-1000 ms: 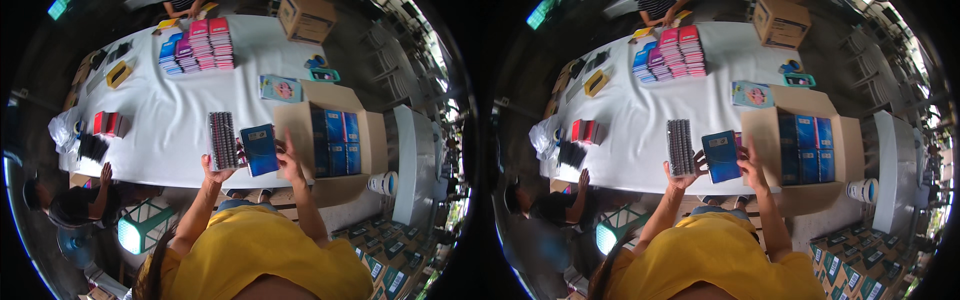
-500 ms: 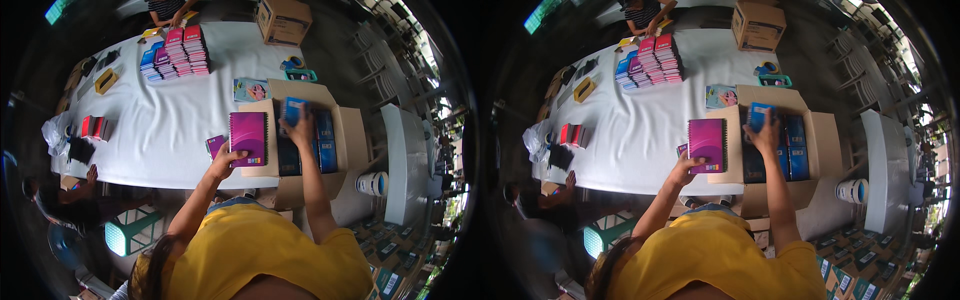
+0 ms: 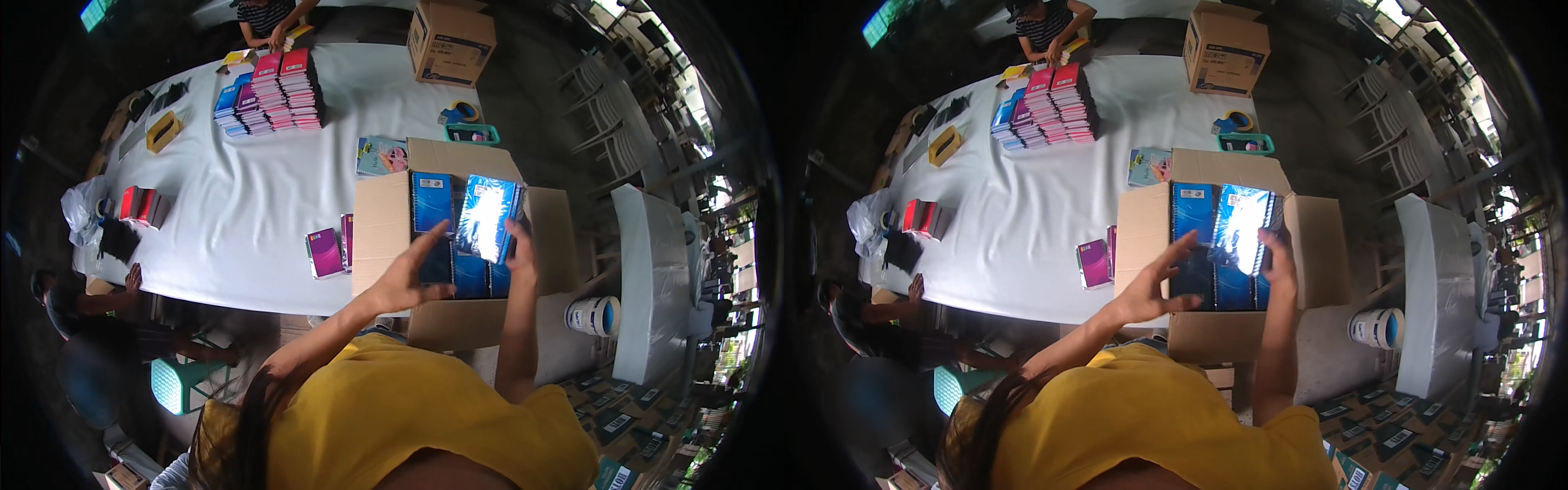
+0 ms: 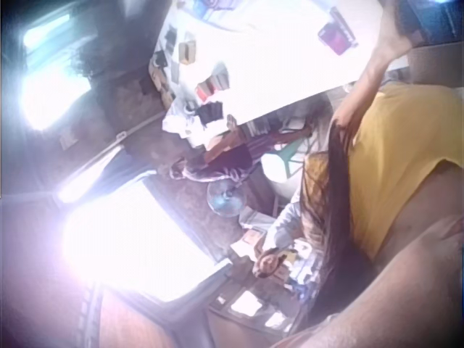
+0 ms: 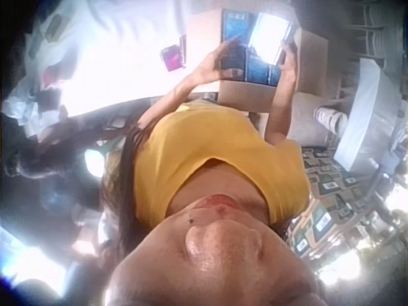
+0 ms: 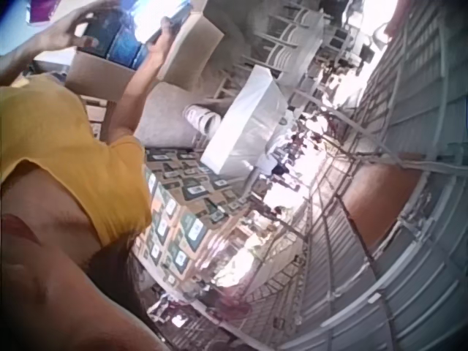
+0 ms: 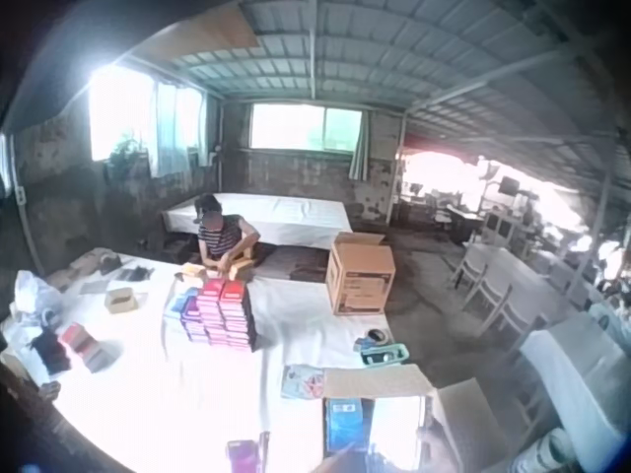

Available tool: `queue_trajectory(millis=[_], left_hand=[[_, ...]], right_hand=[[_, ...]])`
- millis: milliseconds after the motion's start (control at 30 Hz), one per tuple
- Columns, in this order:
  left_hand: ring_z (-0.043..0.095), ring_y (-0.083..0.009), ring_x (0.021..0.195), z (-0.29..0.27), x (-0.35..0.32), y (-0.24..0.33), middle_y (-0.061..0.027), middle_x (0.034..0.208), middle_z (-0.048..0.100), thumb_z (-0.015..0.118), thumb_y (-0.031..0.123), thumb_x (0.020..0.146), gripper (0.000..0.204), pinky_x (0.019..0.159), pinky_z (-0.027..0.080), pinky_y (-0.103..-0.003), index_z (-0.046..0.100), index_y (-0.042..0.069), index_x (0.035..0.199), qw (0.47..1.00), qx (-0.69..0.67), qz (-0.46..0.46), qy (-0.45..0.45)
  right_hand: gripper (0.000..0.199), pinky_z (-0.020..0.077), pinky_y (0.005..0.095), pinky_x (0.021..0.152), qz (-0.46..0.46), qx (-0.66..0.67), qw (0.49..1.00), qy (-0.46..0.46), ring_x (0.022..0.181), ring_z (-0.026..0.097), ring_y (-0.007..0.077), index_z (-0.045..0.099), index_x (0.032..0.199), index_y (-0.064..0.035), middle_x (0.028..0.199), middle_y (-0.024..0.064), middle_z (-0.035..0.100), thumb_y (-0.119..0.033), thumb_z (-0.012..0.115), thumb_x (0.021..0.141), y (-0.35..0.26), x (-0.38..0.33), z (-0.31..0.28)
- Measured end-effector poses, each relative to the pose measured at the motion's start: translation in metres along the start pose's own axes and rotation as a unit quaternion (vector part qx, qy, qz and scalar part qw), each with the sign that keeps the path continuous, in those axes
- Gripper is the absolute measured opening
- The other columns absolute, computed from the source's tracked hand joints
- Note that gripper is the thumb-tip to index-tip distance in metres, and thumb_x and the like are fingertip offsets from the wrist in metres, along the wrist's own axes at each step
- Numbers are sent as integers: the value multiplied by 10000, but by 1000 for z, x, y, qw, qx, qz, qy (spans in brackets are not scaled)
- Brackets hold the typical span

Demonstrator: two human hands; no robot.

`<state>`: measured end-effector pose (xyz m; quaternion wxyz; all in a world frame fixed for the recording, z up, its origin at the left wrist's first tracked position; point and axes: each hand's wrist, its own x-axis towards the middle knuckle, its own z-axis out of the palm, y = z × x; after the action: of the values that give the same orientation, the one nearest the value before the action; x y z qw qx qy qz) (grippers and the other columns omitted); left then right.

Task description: The person places stacks of notebooks into a cardboard box, seals the box with tape, and uses a pen to write on the side of the box.

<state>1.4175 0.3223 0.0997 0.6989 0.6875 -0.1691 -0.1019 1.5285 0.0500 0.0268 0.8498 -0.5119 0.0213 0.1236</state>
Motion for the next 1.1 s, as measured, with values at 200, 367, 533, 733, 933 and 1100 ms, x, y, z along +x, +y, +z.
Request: queue_trajectory(millis=[200,367,533,733,933,1100], left_hand=[[511,-251,1210,-54,-27,-65,-123,1350,504,712,98,829,618,979,462,-379,429,66,1378,959,-55,-67,271],[578,-265,1081,-117,-97,-127,-188,1255,555,681,73,819,550,899,495,-356,478,23,1327,894,-14,-178,411],[580,-287,1079,-148,-131,-188,-216,1275,537,686,198,816,562,843,500,-390,494,37,1318,875,40,-296,380],[484,-338,1204,-175,-142,-268,-223,1330,482,710,256,766,715,885,462,-500,400,87,1388,806,-120,-431,389],[410,-394,1257,-182,-134,-346,-270,1395,331,794,590,627,993,1013,412,-444,425,80,1395,753,76,-558,342],[547,-371,1111,-171,-108,-363,-275,1176,533,847,467,595,910,925,467,-433,451,-35,1242,800,60,-424,421]], right_hand=[[986,353,436,1076,-5,-561,808,180,1290,429,404,272,1464,22,1362,316,439,-584,667,794,49,56,-67],[955,350,464,1060,-10,-527,818,232,1281,402,445,360,1412,58,1379,329,387,-601,661,789,76,55,-32],[632,387,420,1015,-141,-546,810,162,1186,516,377,571,1242,50,1269,231,554,-455,647,869,75,62,-49],[555,383,447,1019,-207,-631,691,287,1205,486,352,595,1239,-13,1258,194,564,-414,669,863,86,65,-30],[304,492,291,758,-306,-466,797,234,886,592,168,594,1169,-3,1044,129,628,-63,654,876,103,-2,162],[456,473,418,895,-129,-447,881,-88,1044,589,325,581,1182,6,1113,189,605,-157,749,791,242,-48,277]])
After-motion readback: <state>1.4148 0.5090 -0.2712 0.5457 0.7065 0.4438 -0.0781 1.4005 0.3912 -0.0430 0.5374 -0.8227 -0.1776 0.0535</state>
